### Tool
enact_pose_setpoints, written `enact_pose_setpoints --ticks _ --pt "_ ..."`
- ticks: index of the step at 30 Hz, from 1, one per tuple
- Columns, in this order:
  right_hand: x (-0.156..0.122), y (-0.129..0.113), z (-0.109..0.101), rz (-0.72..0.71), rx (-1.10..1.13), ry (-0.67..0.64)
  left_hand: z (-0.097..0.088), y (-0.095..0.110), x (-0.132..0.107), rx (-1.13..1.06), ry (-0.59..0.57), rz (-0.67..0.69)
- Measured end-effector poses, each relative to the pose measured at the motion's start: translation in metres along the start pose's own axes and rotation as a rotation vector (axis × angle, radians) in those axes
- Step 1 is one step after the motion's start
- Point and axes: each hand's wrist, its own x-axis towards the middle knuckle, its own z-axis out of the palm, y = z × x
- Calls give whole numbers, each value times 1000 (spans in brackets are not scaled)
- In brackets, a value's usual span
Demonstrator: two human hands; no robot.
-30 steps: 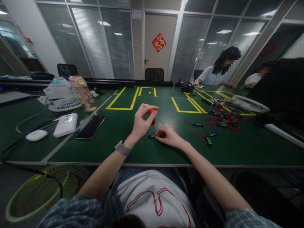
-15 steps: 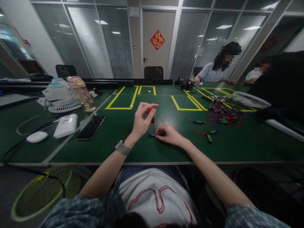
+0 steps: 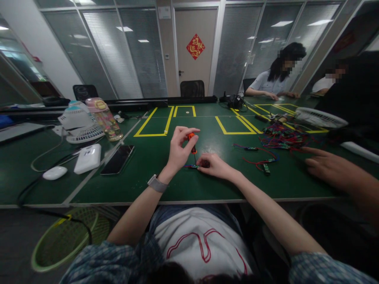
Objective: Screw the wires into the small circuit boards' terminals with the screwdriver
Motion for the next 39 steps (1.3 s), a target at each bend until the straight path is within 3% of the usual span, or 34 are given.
enact_pose_setpoints --ticks 15,21,28,39 --pt "-1 0 -1 9 -7 -7 -1 0 0 4 -65 -12" --pt "0 -1 -2 3 -6 -2 0 0 0 13 -29 -23" --pt "-1 -1 -2 11 -6 -12 0 -1 0 -99 -93 -45" --pt "-1 -1 -3 7 6 -11 0 -2 1 -18 -60 -33"
